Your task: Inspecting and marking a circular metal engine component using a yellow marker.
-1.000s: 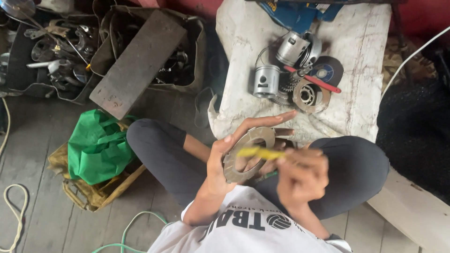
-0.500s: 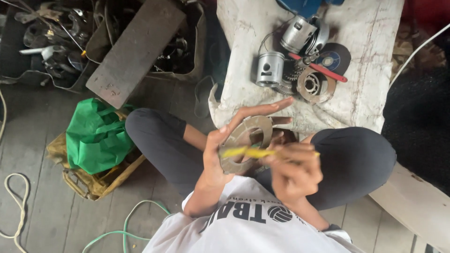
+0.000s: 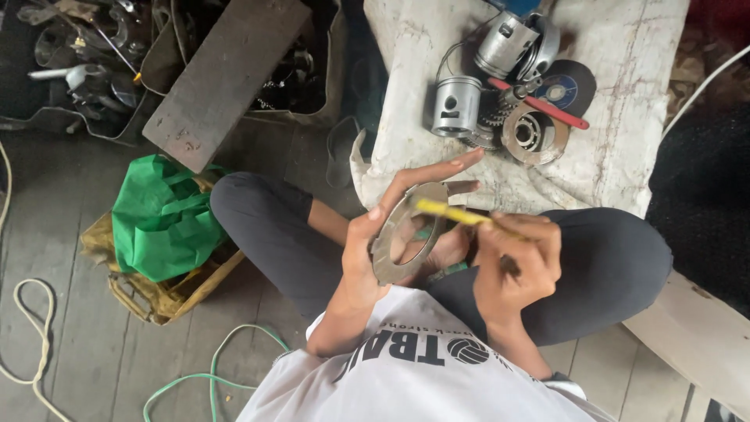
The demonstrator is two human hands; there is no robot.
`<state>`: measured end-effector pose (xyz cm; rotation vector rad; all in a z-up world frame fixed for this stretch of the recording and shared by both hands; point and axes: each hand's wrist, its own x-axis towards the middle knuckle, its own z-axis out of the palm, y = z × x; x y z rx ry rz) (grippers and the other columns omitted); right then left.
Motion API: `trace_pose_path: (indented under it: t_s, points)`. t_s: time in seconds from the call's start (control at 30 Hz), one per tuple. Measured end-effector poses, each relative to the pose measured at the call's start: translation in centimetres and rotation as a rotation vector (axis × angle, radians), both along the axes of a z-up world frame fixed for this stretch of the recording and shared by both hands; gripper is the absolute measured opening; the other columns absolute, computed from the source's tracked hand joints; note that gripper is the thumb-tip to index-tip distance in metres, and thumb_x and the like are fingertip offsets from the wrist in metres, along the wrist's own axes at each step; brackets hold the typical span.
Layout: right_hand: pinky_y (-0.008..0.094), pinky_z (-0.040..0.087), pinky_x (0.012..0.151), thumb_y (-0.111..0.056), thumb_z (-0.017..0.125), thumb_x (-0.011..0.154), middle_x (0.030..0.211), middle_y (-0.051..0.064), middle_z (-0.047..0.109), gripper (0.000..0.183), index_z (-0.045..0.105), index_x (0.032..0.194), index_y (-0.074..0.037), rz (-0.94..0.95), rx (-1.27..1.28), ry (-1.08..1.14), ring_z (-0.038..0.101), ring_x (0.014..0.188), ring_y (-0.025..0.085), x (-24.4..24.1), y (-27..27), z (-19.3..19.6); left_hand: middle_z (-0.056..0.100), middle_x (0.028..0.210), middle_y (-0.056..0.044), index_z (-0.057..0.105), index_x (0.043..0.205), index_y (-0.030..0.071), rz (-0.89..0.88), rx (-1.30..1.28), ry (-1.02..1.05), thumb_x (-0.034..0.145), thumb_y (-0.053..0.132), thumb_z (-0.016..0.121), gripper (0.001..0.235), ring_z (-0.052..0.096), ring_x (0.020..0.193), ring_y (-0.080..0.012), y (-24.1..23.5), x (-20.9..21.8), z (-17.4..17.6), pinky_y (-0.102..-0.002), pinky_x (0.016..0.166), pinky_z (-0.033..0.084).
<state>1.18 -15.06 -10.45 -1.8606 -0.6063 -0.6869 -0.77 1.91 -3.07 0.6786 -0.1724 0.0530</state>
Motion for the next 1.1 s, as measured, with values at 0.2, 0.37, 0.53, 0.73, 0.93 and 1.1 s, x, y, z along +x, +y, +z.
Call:
trace_pose_path:
  t_s: [0.2, 0.37, 0.53, 0.73, 0.93, 1.1]
  points:
    - [0.039, 0.061, 0.080, 0.007, 0.078, 0.086, 0.094, 0.013, 0.064, 0.018, 0.067, 0.086, -0.006, 0.133, 0.022, -0.038, 0.069, 0.085, 0.028, -0.7, 0.5, -0.2, 0.041, 0.162, -0.030, 0.051, 0.144, 0.000, -0.009, -0.063, 0.027, 0.112, 0.043, 0.037, 0.056, 0.035, 0.160, -0.0353, 0.0, 0.1, 0.1, -0.051, 0.136, 0.031]
    - [0.039, 0.060, 0.085, 0.008, 0.074, 0.096, 0.102, 0.016, 0.060, 0.014, 0.070, 0.099, -0.005, -0.006, 0.015, 0.097, 0.068, 0.092, 0.030, -0.2, 0.1, -0.4, 0.041, 0.162, -0.031, 0.051, 0.145, 0.000, -0.008, -0.037, 0.004, 0.112, 0.045, 0.039, 0.057, 0.035, 0.161, -0.0364, 0.0, 0.2, -0.7, -0.051, 0.136, 0.032]
    - [0.036, 0.065, 0.080, 0.007, 0.080, 0.086, 0.100, 0.012, 0.065, 0.016, 0.069, 0.089, -0.005, 0.151, 0.003, -0.004, 0.070, 0.093, 0.026, -0.6, 0.3, -0.9, 0.042, 0.161, -0.032, 0.051, 0.145, -0.001, -0.007, -0.097, -0.001, 0.111, 0.044, 0.039, 0.058, 0.034, 0.161, -0.0376, -0.1, 0.4, -0.9, -0.053, 0.137, 0.030]
    - [0.040, 0.064, 0.081, 0.014, 0.077, 0.087, 0.096, 0.016, 0.061, 0.021, 0.065, 0.086, -0.002, 0.079, -0.028, 0.043, 0.063, 0.091, 0.031, -0.7, 0.3, -0.1, 0.042, 0.161, -0.031, 0.052, 0.145, 0.001, 0.007, -0.108, -0.003, 0.111, 0.045, 0.042, 0.056, 0.034, 0.161, -0.0376, -0.4, 0.4, -1.5, -0.053, 0.135, 0.030]
    - [0.039, 0.060, 0.087, 0.013, 0.075, 0.096, 0.102, 0.018, 0.061, 0.014, 0.067, 0.097, 0.001, -0.030, -0.025, 0.117, 0.070, 0.093, 0.030, 0.4, -0.1, 0.4, 0.040, 0.163, -0.031, 0.052, 0.146, 0.001, -0.010, -0.074, -0.018, 0.112, 0.047, 0.042, 0.058, 0.033, 0.162, -0.0373, -0.2, 0.3, -1.7, -0.052, 0.137, 0.030]
    - [0.041, 0.062, 0.081, 0.012, 0.077, 0.089, 0.096, 0.017, 0.060, 0.017, 0.065, 0.089, -0.001, 0.109, 0.005, 0.016, 0.068, 0.089, 0.031, -0.6, 0.6, 0.0, 0.044, 0.162, -0.028, 0.053, 0.146, 0.002, 0.004, -0.081, -0.012, 0.112, 0.049, 0.041, 0.060, 0.037, 0.161, -0.0354, -0.4, 0.4, -1.4, -0.052, 0.137, 0.032]
